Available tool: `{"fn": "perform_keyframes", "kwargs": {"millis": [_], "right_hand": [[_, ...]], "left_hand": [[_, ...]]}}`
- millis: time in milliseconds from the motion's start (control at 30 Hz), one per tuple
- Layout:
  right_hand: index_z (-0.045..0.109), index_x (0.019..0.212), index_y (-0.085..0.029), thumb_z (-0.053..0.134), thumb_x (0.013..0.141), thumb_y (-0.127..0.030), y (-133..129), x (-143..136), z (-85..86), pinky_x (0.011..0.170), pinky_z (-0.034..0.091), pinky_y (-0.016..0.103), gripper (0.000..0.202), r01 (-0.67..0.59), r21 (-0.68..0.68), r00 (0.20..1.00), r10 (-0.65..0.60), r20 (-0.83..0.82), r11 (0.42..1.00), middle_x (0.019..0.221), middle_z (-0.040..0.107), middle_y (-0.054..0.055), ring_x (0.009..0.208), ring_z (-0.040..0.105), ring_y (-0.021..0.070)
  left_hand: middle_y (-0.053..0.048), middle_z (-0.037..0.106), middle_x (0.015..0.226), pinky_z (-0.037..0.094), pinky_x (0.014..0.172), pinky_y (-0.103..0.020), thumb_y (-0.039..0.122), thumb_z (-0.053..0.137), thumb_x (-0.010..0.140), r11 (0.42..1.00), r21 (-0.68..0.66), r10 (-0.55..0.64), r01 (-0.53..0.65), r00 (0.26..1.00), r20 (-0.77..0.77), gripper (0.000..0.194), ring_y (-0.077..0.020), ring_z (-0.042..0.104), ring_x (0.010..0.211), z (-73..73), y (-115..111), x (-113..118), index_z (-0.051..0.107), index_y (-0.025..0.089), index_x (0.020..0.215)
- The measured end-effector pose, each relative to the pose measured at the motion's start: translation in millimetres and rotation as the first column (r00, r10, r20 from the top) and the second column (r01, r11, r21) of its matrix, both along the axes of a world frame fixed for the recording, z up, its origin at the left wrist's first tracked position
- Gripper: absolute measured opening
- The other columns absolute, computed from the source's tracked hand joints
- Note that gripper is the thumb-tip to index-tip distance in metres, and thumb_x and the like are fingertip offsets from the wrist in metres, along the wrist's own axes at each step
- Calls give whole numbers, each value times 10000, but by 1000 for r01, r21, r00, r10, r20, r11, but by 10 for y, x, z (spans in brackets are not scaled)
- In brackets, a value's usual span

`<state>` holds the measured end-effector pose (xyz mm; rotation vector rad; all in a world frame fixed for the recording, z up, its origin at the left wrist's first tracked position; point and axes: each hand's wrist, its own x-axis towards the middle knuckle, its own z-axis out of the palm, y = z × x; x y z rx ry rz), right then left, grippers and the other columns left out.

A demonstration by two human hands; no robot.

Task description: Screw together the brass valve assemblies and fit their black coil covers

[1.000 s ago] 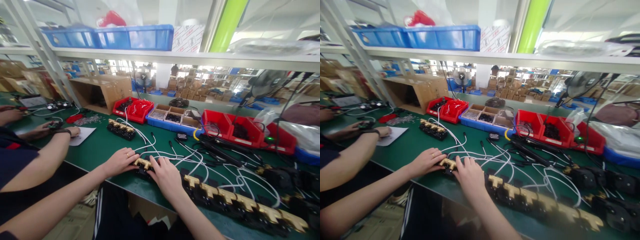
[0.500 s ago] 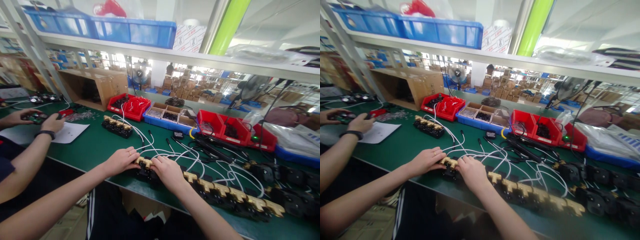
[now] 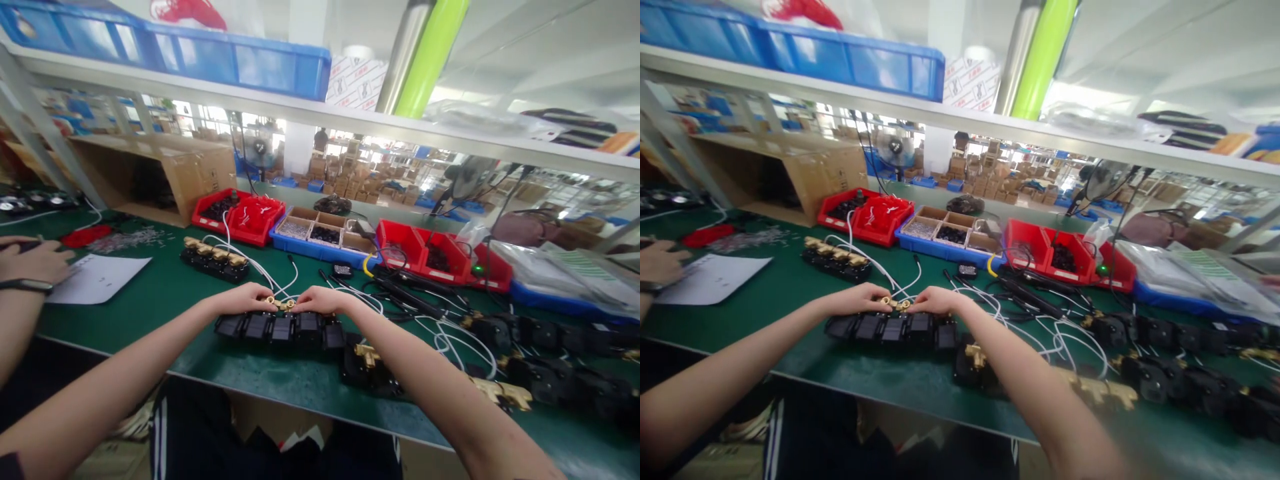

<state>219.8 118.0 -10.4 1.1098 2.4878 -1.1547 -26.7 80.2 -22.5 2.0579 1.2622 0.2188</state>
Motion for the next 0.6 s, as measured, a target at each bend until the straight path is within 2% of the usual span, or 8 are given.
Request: {"fn": "perform_keyframes", "kwargs": {"millis": [167, 333, 400, 467, 533, 600], "right_hand": [[610, 1126, -88, 556, 974, -477, 112, 25, -104, 870, 557, 344, 421, 20, -130, 1000, -18, 13, 991, 1062, 609, 68, 979, 612, 188], [605, 1156, -104, 557, 983, -423, 258, -2, -189, 907, 552, 356, 365, 40, -173, 999, -34, 40, 984, 1123, 602, 81, 1021, 605, 184], [604, 1150, -102, 560, 983, -421, 296, -5, -214, 890, 558, 348, 362, 48, -152, 998, -41, 47, 987, 1109, 604, 81, 1002, 609, 177], [611, 1128, -95, 580, 971, -420, 304, 1, -234, 888, 557, 347, 362, 58, -95, 998, -55, 40, 994, 1096, 607, 75, 1002, 609, 182], [619, 1098, -87, 591, 963, -424, 288, 10, -250, 888, 554, 347, 364, 85, -5, 996, -85, 26, 996, 1077, 610, 67, 1003, 609, 190], [623, 1075, -82, 589, 963, -434, 263, 16, -250, 883, 554, 344, 372, 120, 91, 993, -121, 6, 989, 1053, 614, 62, 989, 611, 190]], "left_hand": [[23, 552, 670, 296, 575, -232, 696, 573, 789, 989, -147, -5, 10, 999, 33, 556, -128, 461, 639, -41, 72, 6, 676, 150, 784], [30, 580, 604, 344, 563, -242, 678, 619, 790, 967, -253, -3, 8, 1000, 23, 536, -113, 482, 563, -158, 234, -11, 708, 150, 767], [17, 631, 665, 427, 612, -261, 614, 639, 826, 968, -249, -5, 13, 999, 32, 480, -128, 551, 602, -196, 296, -8, 701, 140, 794], [-13, 688, 816, 508, 731, -319, 527, 648, 869, 979, -203, 1, 11, 998, 63, 397, -160, 632, 741, -222, 348, 3, 690, 132, 876], [-35, 699, 939, 528, 834, -375, 470, 639, 899, 990, -139, 21, -8, 995, 94, 343, -181, 658, 864, -233, 391, 15, 675, 132, 953], [-37, 699, 913, 534, 835, -379, 465, 632, 905, 996, -88, 41, -31, 994, 106, 339, -176, 662, 851, -220, 419, 18, 672, 131, 946]]}}
